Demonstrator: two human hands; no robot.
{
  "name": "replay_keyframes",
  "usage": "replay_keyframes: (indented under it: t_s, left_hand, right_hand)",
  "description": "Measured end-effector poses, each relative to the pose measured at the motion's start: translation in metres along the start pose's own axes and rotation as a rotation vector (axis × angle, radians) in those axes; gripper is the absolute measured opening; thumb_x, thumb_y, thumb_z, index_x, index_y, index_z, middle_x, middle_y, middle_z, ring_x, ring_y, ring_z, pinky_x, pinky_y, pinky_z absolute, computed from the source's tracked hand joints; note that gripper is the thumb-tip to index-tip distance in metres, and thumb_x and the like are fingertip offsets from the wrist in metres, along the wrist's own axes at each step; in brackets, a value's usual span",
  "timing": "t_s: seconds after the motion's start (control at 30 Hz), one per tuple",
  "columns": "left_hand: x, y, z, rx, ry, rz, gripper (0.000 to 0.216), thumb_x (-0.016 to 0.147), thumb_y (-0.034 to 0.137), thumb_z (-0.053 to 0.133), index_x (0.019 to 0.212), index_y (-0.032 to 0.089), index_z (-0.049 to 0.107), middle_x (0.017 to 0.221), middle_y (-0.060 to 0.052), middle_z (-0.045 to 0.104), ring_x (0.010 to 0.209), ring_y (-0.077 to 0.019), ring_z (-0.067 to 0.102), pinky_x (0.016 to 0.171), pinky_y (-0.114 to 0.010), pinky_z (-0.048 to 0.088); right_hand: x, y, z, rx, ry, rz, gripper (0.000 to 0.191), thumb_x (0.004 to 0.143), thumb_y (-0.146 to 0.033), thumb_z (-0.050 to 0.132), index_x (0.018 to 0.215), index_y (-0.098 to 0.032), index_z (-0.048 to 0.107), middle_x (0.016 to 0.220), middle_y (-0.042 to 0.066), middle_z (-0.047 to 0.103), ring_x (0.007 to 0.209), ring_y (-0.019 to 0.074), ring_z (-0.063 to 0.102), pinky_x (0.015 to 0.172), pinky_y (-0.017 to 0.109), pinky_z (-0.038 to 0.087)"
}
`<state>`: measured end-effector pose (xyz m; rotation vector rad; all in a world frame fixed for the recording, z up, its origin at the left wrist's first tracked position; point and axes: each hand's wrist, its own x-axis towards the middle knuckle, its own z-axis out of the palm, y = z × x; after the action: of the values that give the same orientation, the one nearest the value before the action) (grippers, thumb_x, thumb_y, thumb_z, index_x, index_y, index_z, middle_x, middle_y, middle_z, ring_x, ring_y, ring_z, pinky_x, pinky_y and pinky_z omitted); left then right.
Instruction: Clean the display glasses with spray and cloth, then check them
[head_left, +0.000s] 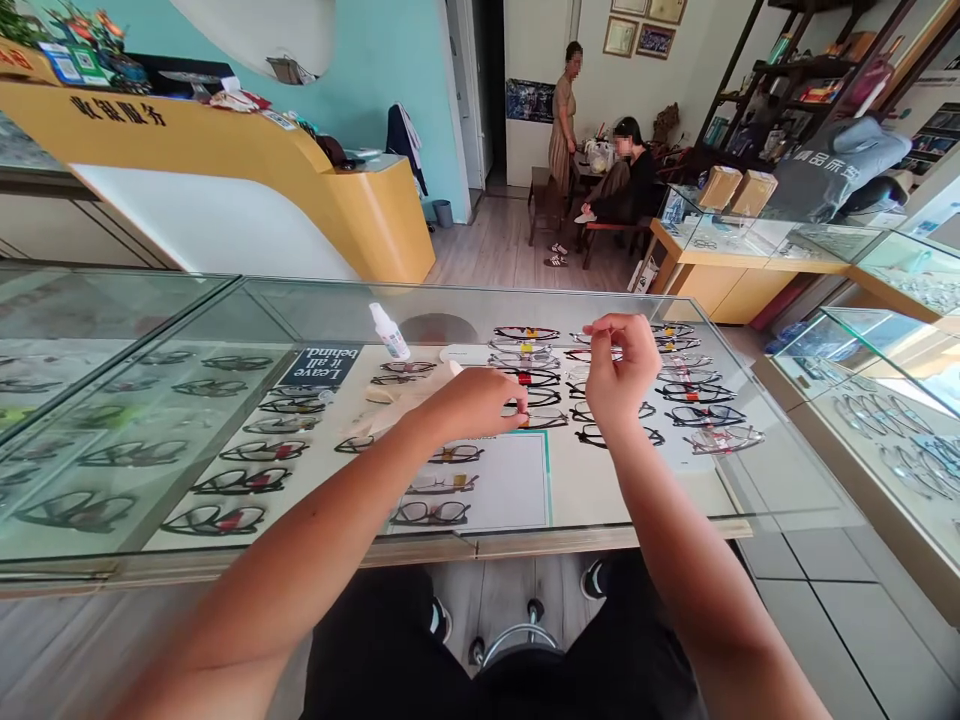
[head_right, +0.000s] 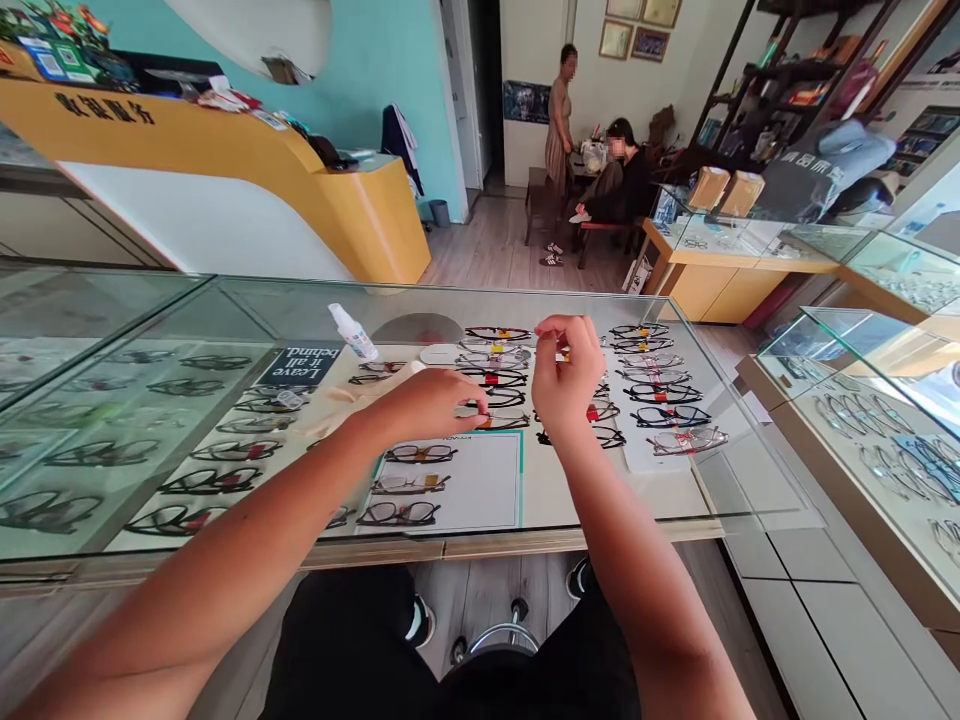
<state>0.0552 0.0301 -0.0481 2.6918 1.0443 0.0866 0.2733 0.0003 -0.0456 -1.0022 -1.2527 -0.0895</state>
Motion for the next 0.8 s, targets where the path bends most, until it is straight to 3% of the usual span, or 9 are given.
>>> replay_keyframes:
  t_s: [0.17,0.33,0.4,0.53,0.6,0.7,0.8]
  left_hand:
    - [0.002,0.001,0.006,-0.044,-0.021,0.001,0.020,0.098,0.035,0.069,0.096,0.027,0.087,0.099,-0.005,0.085,0.094,-0.0272,0.075,0.077,-0.036,0.043]
    - [-0.005,-0.005,-0.009,-0.247,-0.018,0.029,0.018,0.092,0.041,0.077,0.090,0.027,0.088,0.088,-0.004,0.082,0.085,-0.0244,0.073,0.072,-0.034,0.044]
    - [-0.007,-0.010,-0.017,-0.407,0.070,0.060,0.024,0.092,0.049,0.079,0.089,0.026,0.087,0.090,-0.004,0.081,0.082,-0.0227,0.070,0.072,-0.034,0.045]
    - [-0.004,-0.013,-0.020,-0.747,0.483,0.010,0.032,0.091,0.056,0.082,0.089,0.024,0.085,0.101,-0.007,0.080,0.092,-0.0226,0.070,0.083,-0.036,0.051]
    - [0.000,-0.012,-0.015,-0.983,0.624,-0.058,0.037,0.088,0.060,0.087,0.095,0.024,0.086,0.105,-0.007,0.082,0.099,-0.0237,0.072,0.090,-0.037,0.054]
    - [0.005,-0.007,-0.005,-1.241,0.692,-0.124,0.043,0.083,0.063,0.093,0.102,0.025,0.086,0.109,-0.007,0.085,0.106,-0.0241,0.075,0.097,-0.037,0.056]
    - [0.008,-0.003,0.003,-1.335,0.711,-0.133,0.043,0.080,0.061,0.097,0.102,0.025,0.087,0.114,-0.007,0.086,0.112,-0.0242,0.076,0.100,-0.037,0.057]
  right_hand:
    - [-0.004,0.005,0.001,0.038,-0.091,0.064,0.018,0.104,-0.020,0.058,0.094,-0.026,0.071,0.092,0.002,0.074,0.082,0.0199,0.076,0.074,0.037,0.059]
    - [-0.001,0.007,0.000,0.150,-0.086,0.200,0.011,0.100,-0.026,0.067,0.091,-0.026,0.073,0.088,0.001,0.075,0.081,0.0208,0.080,0.071,0.035,0.059]
    - [0.001,0.006,-0.001,0.213,-0.063,0.266,0.009,0.098,-0.029,0.071,0.091,-0.025,0.074,0.086,0.000,0.075,0.081,0.0220,0.082,0.071,0.035,0.060]
    - [0.002,0.004,0.001,0.287,-0.044,0.355,0.006,0.091,-0.030,0.077,0.088,-0.025,0.079,0.081,0.000,0.077,0.084,0.0237,0.082,0.079,0.039,0.063]
    - [-0.001,0.003,0.003,0.319,-0.097,0.401,0.006,0.091,-0.031,0.078,0.090,-0.026,0.080,0.079,0.001,0.078,0.083,0.0232,0.080,0.081,0.040,0.063]
    - [-0.008,-0.001,0.008,0.395,-0.262,0.479,0.010,0.093,-0.036,0.078,0.096,-0.027,0.082,0.079,0.001,0.078,0.082,0.0223,0.078,0.085,0.041,0.061]
    - [-0.013,-0.006,0.010,0.451,-0.441,0.526,0.019,0.093,-0.045,0.083,0.098,-0.027,0.082,0.088,0.003,0.080,0.083,0.0212,0.074,0.083,0.039,0.059]
